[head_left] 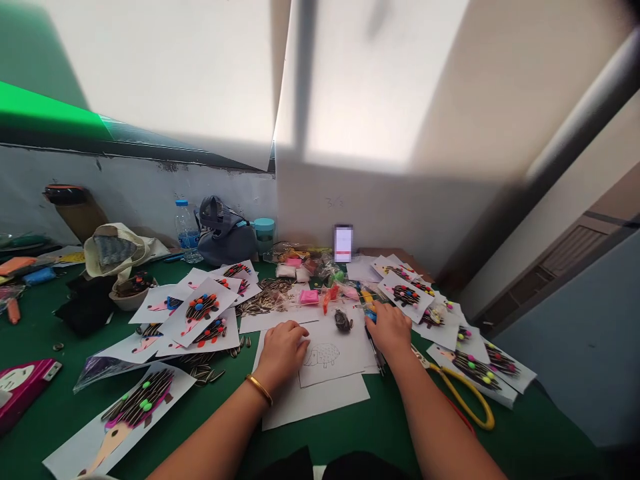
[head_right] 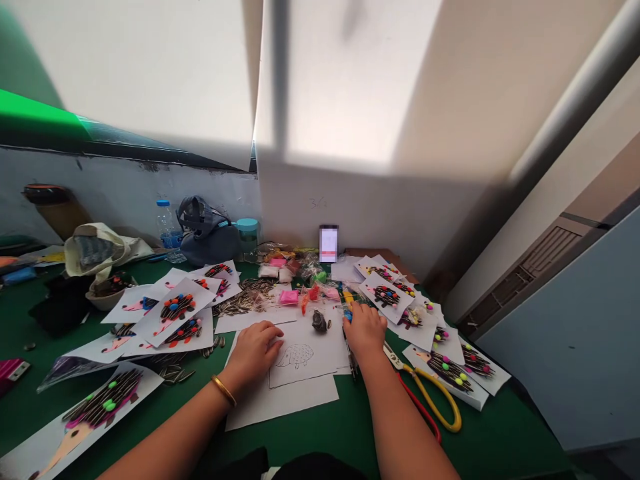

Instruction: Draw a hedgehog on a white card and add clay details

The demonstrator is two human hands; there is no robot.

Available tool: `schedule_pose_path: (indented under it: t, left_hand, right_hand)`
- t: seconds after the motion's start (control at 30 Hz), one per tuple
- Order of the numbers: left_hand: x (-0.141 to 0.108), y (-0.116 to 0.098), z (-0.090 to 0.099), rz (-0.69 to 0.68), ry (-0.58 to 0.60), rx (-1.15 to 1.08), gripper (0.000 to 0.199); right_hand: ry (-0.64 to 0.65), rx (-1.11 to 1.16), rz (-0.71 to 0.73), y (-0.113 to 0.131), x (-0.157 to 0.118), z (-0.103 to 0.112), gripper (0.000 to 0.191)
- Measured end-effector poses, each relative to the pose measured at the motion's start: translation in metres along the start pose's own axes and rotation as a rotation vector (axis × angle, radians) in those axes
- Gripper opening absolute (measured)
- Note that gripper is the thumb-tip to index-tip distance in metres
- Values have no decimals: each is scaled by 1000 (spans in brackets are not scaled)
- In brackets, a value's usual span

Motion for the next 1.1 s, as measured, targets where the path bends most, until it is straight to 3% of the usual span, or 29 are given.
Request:
schedule_pose_path:
  t: [0.1, 0.17, 0.33, 0.43, 0.57, 0.77, 1.1]
  left_hand:
    - [-1, -1, 3, -19, -42, -30, 15]
    - [-2, -3, 6, -34, -86, -64, 15]
    - [-5, -12, 15, -111, -169, -294, 32]
    - [-8, -13, 14, -124, -171, -422, 33]
    - [-10, -10, 11, -82, -189, -479, 24]
    - [-11, -13, 8, -72, -160, -524, 18]
    - [-15, -19, 17, -139, -232, -530, 16]
  right_hand:
    - [-84, 59, 9, 3, -2, 9, 37]
    - [-178, 173, 91, 15, -10, 21, 33]
    - [-287, 487, 632, 89, -61, 46, 22]
    - [-265, 572, 780, 119, -86, 51, 19]
    - [-213, 602, 787, 129, -94, 45, 20]
    - [-154, 498, 779, 127, -93, 28, 38]
    - [-101, 502, 736, 126, -87, 34, 25]
Point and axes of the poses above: each hand's wrist, its own x-axis towards the middle knuckle, its own z-axis out of the back of the hand, y = z × x, the point moved 9 cm from there along x, towards the middle knuckle, and after that the axes turned 1 degree about -x, right-handed, at the moved point
